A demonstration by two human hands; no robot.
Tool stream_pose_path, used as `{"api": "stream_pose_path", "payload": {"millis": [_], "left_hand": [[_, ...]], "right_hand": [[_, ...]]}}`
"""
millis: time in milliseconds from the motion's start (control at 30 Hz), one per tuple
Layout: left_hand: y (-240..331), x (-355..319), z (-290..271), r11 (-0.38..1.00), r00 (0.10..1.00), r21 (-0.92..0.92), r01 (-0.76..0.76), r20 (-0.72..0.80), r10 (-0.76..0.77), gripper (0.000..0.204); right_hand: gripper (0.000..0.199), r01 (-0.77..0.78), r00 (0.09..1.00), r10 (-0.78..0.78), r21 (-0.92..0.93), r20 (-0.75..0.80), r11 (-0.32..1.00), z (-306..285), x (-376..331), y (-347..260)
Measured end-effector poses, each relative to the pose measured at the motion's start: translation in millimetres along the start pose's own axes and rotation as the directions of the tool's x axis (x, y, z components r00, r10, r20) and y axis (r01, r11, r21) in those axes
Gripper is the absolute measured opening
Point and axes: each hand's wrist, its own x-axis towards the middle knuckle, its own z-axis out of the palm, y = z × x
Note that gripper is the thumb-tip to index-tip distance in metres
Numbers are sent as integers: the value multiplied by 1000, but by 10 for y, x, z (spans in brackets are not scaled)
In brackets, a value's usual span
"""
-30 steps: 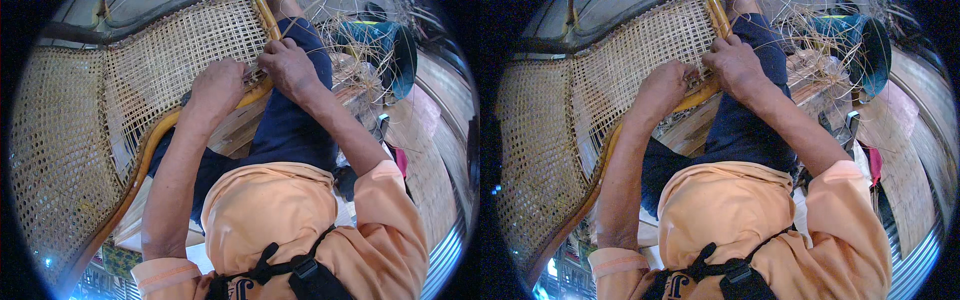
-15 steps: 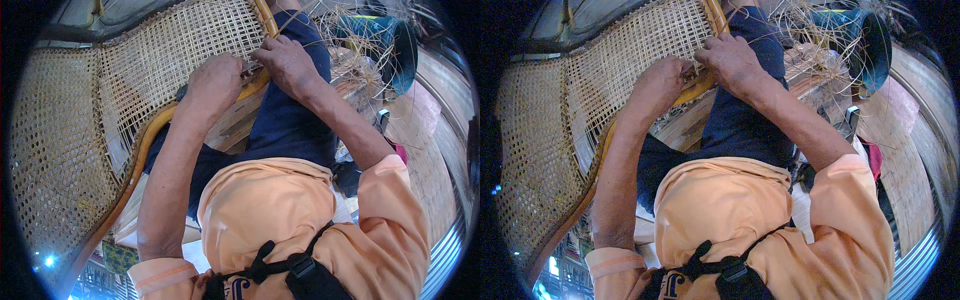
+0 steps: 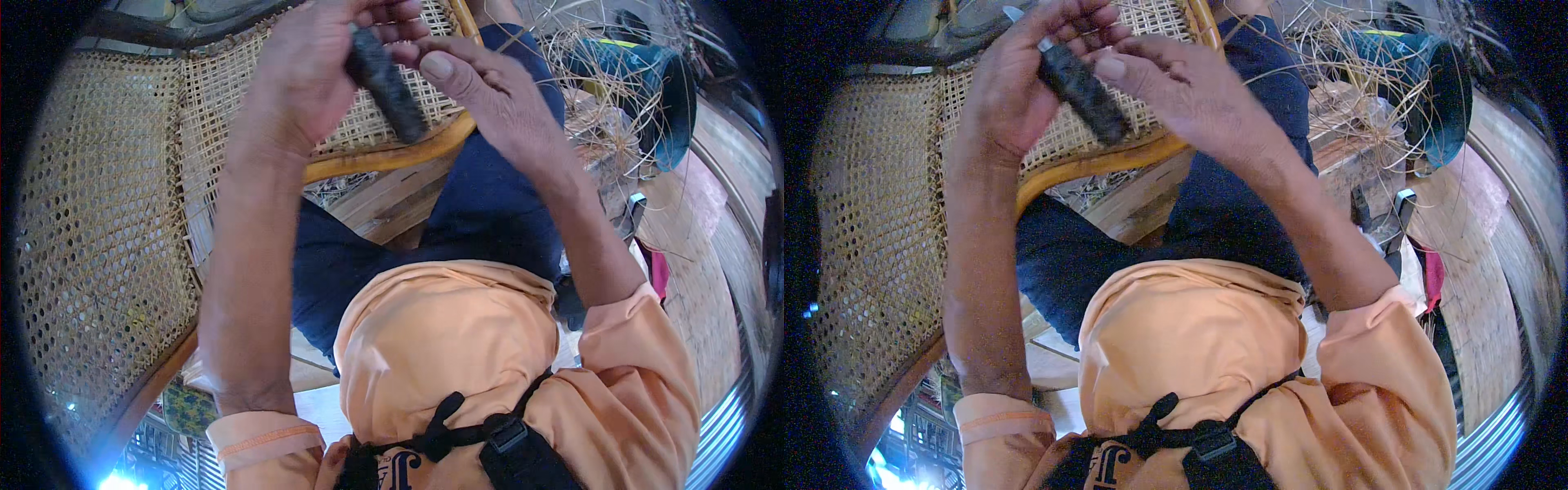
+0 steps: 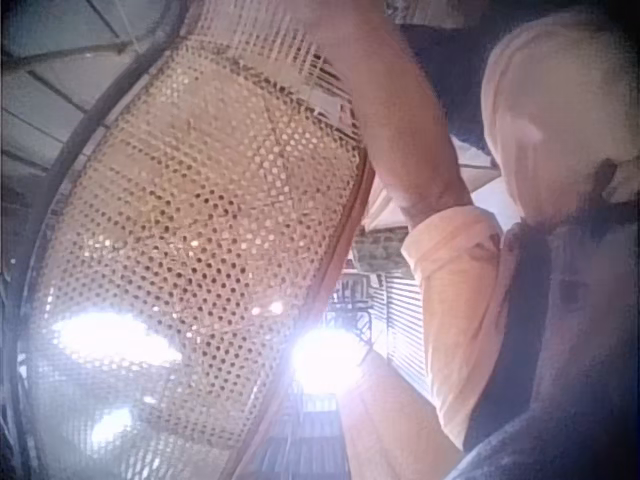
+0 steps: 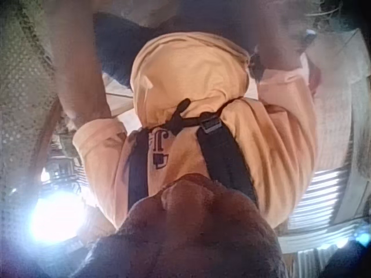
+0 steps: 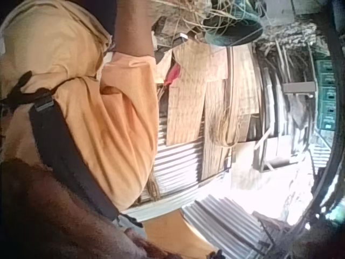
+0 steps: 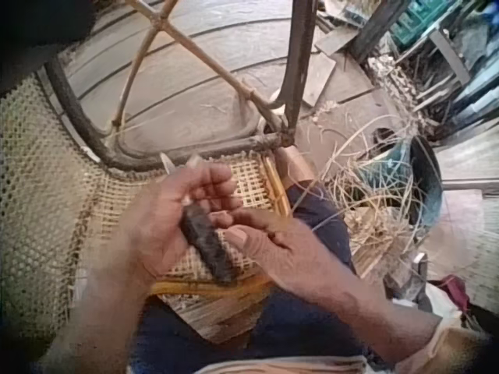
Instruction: Repairing a rattan chair by weaving new cane or bamboo strips into the seat.
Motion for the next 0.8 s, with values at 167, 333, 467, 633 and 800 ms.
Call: {"api": "stream_pose_path", "payload": {"millis": [167, 333, 467, 633, 800], "left_hand": [[54, -203, 239, 841, 983, 531, 103, -183, -5, 39], [-249, -374, -377, 655, 996, 751, 83, -32, -89, 21], [-466, -471, -484, 173, 975, 962, -211, 221, -40, 23], [-485, -526, -361, 45, 960, 959, -279, 277, 38, 22], [-461, -510, -312, 46, 973, 974, -223, 225, -47, 23]], "right_hand": [[48, -445, 852, 360, 161, 380, 881, -99, 44, -180], [41, -283, 910, 304, -115, 280, 952, -231, -231, -130], [39, -236, 887, 273, -144, 372, 961, -258, -401, -106], [42, -364, 764, 439, -246, 473, 898, -247, -324, -191], [41, -432, 668, 577, -386, 470, 815, -195, -224, -328]]}}
